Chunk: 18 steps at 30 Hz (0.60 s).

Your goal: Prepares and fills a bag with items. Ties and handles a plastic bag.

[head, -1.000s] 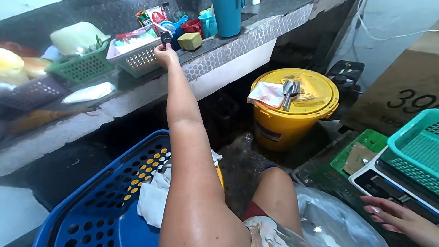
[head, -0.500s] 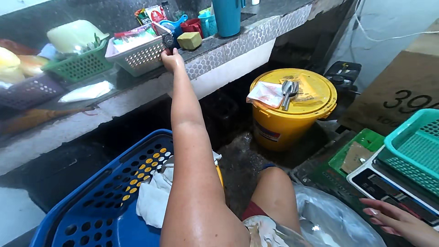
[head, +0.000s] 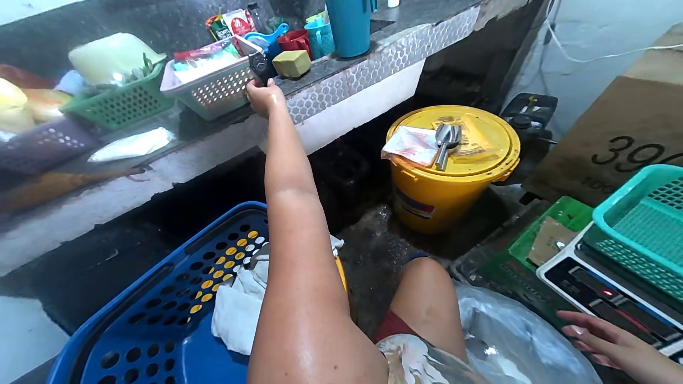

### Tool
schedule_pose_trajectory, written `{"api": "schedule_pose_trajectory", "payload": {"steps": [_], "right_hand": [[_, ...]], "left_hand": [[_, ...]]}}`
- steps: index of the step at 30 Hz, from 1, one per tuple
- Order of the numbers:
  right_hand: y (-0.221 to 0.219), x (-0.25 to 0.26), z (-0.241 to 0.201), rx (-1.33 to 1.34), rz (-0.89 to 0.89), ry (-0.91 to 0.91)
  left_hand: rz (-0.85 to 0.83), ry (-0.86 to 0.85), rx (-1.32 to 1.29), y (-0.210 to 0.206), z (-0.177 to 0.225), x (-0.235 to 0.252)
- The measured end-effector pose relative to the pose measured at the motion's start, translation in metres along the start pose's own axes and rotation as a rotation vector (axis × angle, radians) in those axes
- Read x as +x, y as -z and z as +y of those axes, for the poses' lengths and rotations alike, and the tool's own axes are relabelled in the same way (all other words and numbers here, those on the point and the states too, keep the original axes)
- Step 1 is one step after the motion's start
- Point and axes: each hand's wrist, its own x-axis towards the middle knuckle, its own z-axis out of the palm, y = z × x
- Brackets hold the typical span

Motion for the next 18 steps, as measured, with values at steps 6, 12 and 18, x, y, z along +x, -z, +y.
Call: {"api": "schedule_pose_trajectory", "payload": {"steps": [6,12,18], "right_hand": [[-0.002,-0.005,0.004,0.010,0.004,-0.001],[-0.003,-0.011,0.012,0.023,0.030,-0.003],[-0.008,-0.019,0.018,0.008,0.063,0.081]], "left_hand": [[0.013,0.073,0.104,0.005,0.004,-0.003],[0.090,0.102,0.169,0.009,0.012,-0.015],[0.314,-0.061,0.086,0.006,0.023,-0.046]]}}
